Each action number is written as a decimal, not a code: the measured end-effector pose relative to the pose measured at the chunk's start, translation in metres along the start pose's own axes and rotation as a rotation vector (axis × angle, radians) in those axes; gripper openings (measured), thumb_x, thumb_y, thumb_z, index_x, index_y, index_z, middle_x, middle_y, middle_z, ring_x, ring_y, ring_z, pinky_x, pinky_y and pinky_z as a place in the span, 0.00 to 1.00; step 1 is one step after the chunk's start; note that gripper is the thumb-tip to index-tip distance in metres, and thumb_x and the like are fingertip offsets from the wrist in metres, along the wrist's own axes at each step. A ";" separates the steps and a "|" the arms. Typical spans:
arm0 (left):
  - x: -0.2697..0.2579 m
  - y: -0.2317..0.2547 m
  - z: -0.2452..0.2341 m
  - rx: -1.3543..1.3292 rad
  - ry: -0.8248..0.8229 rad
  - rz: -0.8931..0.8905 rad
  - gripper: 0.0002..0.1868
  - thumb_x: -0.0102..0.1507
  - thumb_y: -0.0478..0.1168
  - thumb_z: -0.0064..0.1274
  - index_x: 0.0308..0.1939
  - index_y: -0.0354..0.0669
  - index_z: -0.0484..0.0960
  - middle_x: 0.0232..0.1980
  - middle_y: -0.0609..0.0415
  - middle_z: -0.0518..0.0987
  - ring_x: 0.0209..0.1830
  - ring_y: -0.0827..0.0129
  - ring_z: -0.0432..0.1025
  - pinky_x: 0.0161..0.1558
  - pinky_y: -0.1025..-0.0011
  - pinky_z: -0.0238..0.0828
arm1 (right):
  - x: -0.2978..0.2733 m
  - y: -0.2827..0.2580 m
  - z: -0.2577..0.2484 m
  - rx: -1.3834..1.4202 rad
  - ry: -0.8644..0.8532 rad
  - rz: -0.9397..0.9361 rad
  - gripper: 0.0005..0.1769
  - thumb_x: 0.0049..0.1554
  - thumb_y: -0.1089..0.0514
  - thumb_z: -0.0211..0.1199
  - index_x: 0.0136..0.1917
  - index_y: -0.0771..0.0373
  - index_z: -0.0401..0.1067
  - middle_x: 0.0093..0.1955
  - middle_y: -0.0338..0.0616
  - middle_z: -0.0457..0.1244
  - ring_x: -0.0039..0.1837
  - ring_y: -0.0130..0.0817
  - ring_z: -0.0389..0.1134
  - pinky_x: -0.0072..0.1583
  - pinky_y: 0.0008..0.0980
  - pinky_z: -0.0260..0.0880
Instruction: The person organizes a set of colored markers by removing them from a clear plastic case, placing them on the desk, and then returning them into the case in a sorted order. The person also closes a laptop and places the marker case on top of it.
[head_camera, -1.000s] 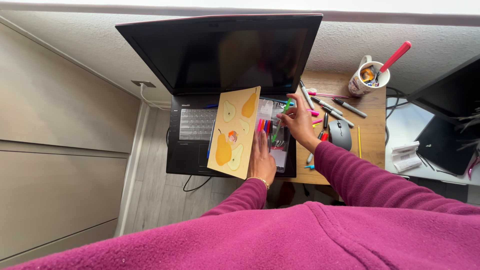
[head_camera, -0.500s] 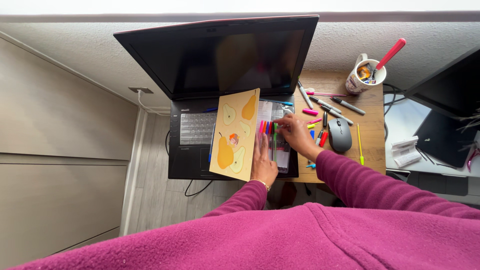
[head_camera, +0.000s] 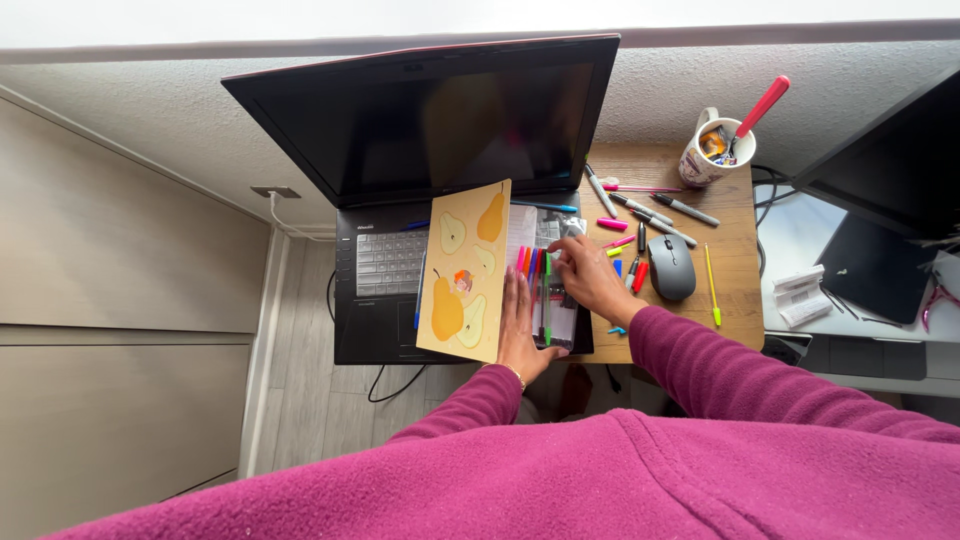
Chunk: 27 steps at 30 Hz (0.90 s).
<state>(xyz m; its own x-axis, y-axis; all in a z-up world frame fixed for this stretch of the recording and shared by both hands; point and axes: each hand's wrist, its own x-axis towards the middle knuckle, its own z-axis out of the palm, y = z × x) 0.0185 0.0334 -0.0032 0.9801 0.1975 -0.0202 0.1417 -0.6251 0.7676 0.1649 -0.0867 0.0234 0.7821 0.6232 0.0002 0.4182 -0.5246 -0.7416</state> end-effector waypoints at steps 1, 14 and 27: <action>-0.001 -0.001 -0.001 0.029 -0.006 -0.001 0.79 0.42 0.43 0.78 0.79 0.37 0.29 0.84 0.39 0.30 0.85 0.47 0.33 0.80 0.62 0.36 | 0.001 0.001 0.001 -0.007 0.008 -0.006 0.17 0.59 0.64 0.65 0.61 0.58 0.74 0.44 0.43 0.62 0.43 0.35 0.66 0.49 0.37 0.69; -0.006 0.008 -0.014 0.269 -0.098 -0.095 0.77 0.46 0.53 0.76 0.79 0.39 0.30 0.84 0.45 0.31 0.85 0.55 0.33 0.79 0.60 0.33 | 0.014 0.008 0.009 0.124 -0.008 0.167 0.17 0.54 0.57 0.70 0.57 0.62 0.76 0.42 0.44 0.71 0.43 0.28 0.74 0.46 0.29 0.76; -0.013 0.006 -0.016 0.373 -0.139 -0.018 0.66 0.55 0.59 0.65 0.82 0.42 0.36 0.86 0.49 0.32 0.86 0.59 0.30 0.81 0.61 0.31 | 0.036 0.001 0.012 0.038 -0.046 0.293 0.16 0.53 0.60 0.70 0.54 0.64 0.78 0.36 0.45 0.71 0.35 0.27 0.72 0.39 0.30 0.74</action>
<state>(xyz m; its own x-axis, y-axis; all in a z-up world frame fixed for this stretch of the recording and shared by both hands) 0.0046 0.0387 0.0120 0.9829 0.1230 -0.1372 0.1747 -0.8589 0.4815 0.1884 -0.0579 0.0145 0.8450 0.4742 -0.2473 0.1592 -0.6645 -0.7302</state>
